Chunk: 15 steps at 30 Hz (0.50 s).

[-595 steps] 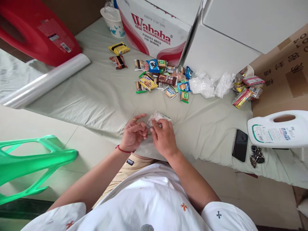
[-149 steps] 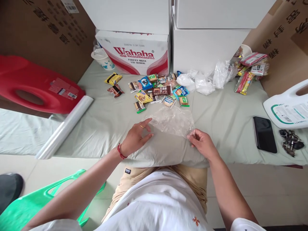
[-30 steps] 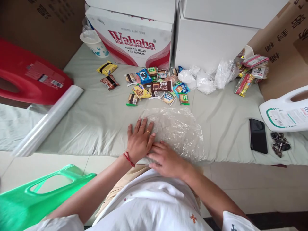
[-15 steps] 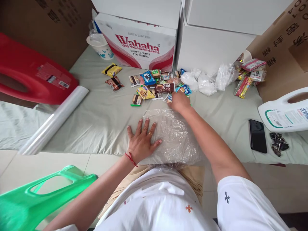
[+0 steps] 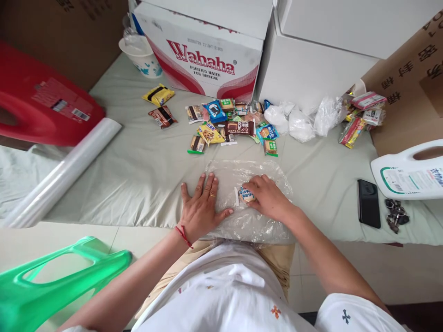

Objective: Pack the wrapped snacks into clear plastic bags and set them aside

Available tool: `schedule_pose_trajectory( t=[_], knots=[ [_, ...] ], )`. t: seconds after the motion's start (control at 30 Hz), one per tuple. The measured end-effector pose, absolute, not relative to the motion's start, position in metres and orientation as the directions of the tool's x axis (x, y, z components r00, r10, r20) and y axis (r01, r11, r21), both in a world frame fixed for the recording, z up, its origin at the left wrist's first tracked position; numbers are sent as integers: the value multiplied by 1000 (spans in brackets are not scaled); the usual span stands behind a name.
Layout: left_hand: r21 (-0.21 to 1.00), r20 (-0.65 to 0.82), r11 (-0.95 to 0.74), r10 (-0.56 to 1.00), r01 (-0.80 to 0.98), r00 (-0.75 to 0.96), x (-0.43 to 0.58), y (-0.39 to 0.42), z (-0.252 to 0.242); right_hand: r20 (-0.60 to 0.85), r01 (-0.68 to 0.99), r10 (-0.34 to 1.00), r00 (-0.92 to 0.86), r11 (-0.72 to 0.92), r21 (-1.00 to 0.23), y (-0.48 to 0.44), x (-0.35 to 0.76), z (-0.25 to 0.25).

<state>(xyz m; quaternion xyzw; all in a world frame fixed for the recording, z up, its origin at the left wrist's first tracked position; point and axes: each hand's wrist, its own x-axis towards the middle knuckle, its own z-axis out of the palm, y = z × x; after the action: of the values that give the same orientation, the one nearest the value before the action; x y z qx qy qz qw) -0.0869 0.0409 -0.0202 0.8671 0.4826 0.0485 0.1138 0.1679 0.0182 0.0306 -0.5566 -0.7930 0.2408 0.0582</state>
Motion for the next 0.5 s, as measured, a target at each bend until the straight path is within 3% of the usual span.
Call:
schedule_pose_trajectory(
  t=[0.17,0.27,0.43,0.5],
  knots=[
    [260,-8,-515,844,817,536,-88,41,-21,-83,845,955,-285,209,-493,65,168,45],
    [258,-3,-513,847,819,532,-88,41,-21,-85,933,983,-164,126,-337,119,153,46],
    [260,1,-521,842,813,540,-89,41,-22,-146,919,910,-388,371,-131,193,127,35],
    [264,4,-523,841,811,541,-90,40,-23,-213,917,892,-398,397,-51,203,123,37]
  ],
)
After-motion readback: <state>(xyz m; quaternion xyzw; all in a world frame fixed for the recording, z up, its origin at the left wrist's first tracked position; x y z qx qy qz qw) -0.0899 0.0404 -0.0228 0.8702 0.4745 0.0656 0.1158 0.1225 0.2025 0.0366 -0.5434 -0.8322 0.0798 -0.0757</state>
